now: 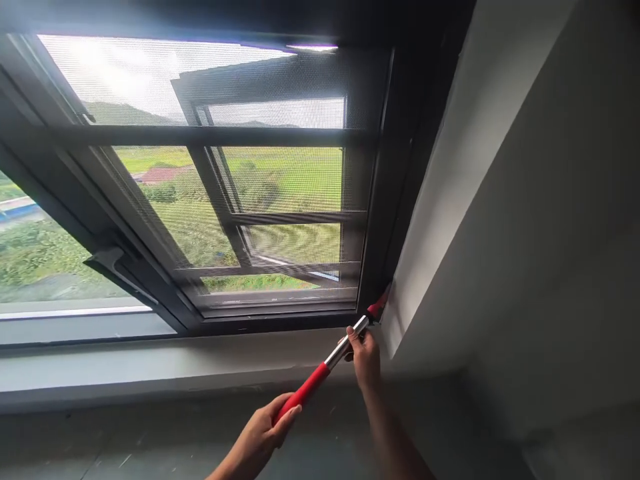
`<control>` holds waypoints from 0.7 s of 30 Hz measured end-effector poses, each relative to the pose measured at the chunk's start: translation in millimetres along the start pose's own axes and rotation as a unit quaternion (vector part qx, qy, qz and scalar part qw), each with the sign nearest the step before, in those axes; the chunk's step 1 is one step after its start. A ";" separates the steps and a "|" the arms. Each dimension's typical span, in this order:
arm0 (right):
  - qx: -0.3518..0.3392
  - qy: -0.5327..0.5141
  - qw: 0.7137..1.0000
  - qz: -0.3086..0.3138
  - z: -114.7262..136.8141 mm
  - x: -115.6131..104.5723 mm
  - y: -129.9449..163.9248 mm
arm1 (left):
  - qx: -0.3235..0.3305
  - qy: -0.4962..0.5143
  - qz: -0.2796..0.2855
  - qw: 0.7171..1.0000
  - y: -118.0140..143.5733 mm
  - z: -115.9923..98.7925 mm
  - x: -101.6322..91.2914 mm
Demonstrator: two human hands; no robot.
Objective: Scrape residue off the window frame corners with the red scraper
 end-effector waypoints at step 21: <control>-0.051 0.005 0.998 -0.033 34.4 12.4 -3.4 | 0.006 0.005 -0.041 0.999 10.8 -38.0 -21.4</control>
Point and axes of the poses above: each hand's wrist, its own y-axis away from the middle knuckle, its own x-axis out of the palm, z = x × y, the point moved 4 cm from there along -y, towards the middle knuckle, and after that the axes turned 12 degrees about -y, right-handed, at the moved point
